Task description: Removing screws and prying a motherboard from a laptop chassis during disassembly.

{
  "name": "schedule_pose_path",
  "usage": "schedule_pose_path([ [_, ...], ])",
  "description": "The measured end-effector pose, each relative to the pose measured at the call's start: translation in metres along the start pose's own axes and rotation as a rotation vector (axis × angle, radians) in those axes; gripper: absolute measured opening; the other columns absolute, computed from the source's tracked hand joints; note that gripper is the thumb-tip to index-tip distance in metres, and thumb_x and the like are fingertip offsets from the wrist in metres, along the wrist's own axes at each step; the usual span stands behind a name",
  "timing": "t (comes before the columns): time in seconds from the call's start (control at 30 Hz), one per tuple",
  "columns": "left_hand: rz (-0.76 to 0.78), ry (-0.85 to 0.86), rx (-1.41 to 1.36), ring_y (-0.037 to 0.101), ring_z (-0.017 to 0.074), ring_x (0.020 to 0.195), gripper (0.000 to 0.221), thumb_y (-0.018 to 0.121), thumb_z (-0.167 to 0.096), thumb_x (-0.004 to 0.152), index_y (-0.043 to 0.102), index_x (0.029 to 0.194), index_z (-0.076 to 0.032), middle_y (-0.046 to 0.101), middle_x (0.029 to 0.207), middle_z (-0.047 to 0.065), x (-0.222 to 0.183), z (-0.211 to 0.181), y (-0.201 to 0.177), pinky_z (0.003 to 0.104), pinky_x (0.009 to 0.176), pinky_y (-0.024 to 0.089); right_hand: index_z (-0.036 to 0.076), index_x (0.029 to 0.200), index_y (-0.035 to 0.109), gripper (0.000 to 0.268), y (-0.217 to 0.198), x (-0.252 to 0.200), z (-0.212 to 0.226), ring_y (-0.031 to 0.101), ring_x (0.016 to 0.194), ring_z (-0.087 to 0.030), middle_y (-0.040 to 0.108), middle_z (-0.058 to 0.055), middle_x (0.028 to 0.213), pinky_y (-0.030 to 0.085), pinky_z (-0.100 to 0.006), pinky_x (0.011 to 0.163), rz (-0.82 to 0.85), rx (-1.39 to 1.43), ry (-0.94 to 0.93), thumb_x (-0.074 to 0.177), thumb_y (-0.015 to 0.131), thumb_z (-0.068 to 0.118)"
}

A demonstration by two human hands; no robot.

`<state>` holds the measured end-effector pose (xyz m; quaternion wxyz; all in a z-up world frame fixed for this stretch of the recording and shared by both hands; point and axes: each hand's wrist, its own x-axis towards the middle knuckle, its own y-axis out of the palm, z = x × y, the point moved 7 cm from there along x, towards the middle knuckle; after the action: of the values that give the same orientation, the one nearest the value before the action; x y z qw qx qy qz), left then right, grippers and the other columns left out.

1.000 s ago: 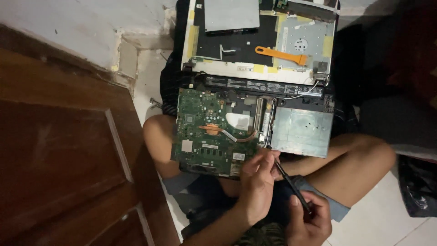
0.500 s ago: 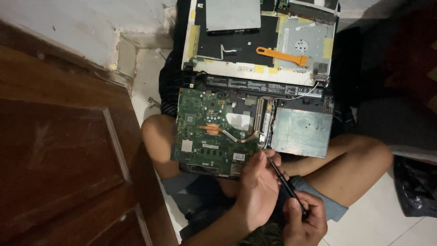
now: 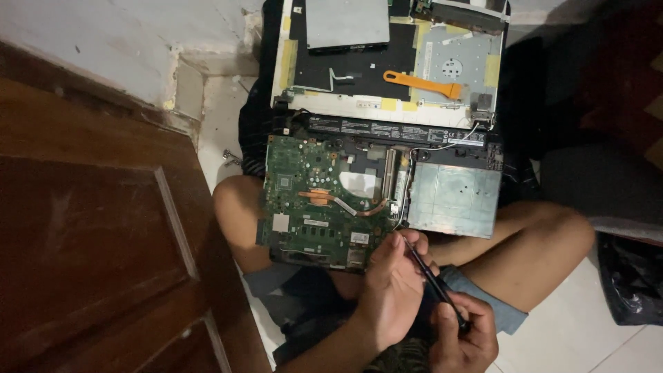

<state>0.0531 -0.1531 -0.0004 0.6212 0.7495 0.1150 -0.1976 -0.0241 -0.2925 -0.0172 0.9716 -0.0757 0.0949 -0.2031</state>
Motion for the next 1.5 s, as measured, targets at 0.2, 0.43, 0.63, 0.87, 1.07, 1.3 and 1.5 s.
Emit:
schedule_pose_path([
  [0.2, 0.028, 0.034, 0.017, 0.05, 0.0139, 0.092, 0.019, 0.063, -0.023, 0.1, 0.061, 0.11, -0.007, 0.055, 0.108, 0.006, -0.001, -0.006, 0.004, 0.031, 0.085, 0.043, -0.003, 0.11, 0.061, 0.017, 0.001, 0.0, 0.003, 0.055, 0.065, -0.011, 0.065, -0.009, 0.077, 0.045, -0.02, 0.068, 0.011, 0.004, -0.018, 0.094, 0.064, 0.003],
  [0.43, 0.075, -0.008, -0.069, 0.051, 0.0139, 0.095, 0.017, 0.066, -0.021, 0.098, 0.062, 0.11, -0.011, 0.056, 0.107, 0.004, -0.001, -0.009, 0.01, 0.032, 0.086, 0.043, -0.003, 0.111, 0.062, 0.017, -0.004, -0.003, -0.005, 0.057, 0.067, -0.011, 0.067, -0.01, 0.08, 0.047, -0.019, 0.07, 0.005, 0.018, -0.015, 0.095, 0.064, 0.0],
  [0.63, 0.121, -0.06, -0.126, 0.055, 0.0133, 0.092, 0.012, 0.067, -0.018, 0.098, 0.062, 0.108, -0.012, 0.057, 0.106, 0.002, -0.004, -0.008, 0.012, 0.031, 0.087, 0.047, -0.004, 0.11, 0.061, 0.016, -0.005, -0.005, 0.0, 0.056, 0.067, -0.012, 0.065, -0.01, 0.078, 0.048, -0.02, 0.072, 0.0, 0.001, -0.055, 0.096, 0.063, 0.003],
  [0.87, 0.15, -0.09, -0.161, 0.054, 0.0126, 0.093, 0.01, 0.067, -0.016, 0.097, 0.064, 0.107, -0.013, 0.056, 0.106, 0.001, -0.005, -0.007, 0.016, 0.031, 0.086, 0.045, -0.003, 0.112, 0.06, 0.017, -0.015, -0.006, -0.015, 0.059, 0.069, -0.012, 0.066, -0.012, 0.083, 0.05, -0.02, 0.072, 0.004, 0.021, -0.055, 0.095, 0.064, 0.001],
  [1.07, 0.16, -0.078, -0.137, 0.055, 0.0111, 0.092, 0.01, 0.068, -0.017, 0.098, 0.065, 0.106, -0.013, 0.058, 0.104, 0.0, -0.004, -0.008, 0.017, 0.03, 0.087, 0.046, -0.003, 0.112, 0.06, 0.018, -0.012, -0.005, -0.005, 0.059, 0.068, -0.013, 0.066, -0.011, 0.08, 0.05, -0.021, 0.072, 0.009, -0.007, -0.052, 0.095, 0.063, 0.001],
  [1.3, 0.226, 0.062, -0.002, 0.049, 0.0151, 0.097, 0.007, 0.063, -0.013, 0.099, 0.066, 0.102, -0.008, 0.053, 0.107, 0.006, -0.001, -0.014, 0.013, 0.032, 0.089, 0.042, -0.002, 0.108, 0.06, 0.014, -0.016, -0.004, -0.005, 0.056, 0.069, -0.011, 0.067, -0.012, 0.087, 0.048, -0.02, 0.074, 0.013, -0.035, -0.119, 0.094, 0.064, 0.0],
  [1.5, 0.28, 0.185, 0.272, 0.046, 0.0152, 0.097, 0.017, 0.067, -0.02, 0.099, 0.066, 0.097, -0.004, 0.052, 0.11, 0.008, -0.002, -0.026, 0.012, 0.029, 0.089, 0.034, -0.003, 0.105, 0.06, 0.025, -0.023, 0.003, -0.001, 0.054, 0.069, -0.011, 0.066, -0.012, 0.085, 0.045, -0.02, 0.07, 0.021, -0.124, -0.164, 0.084, 0.073, -0.005],
])
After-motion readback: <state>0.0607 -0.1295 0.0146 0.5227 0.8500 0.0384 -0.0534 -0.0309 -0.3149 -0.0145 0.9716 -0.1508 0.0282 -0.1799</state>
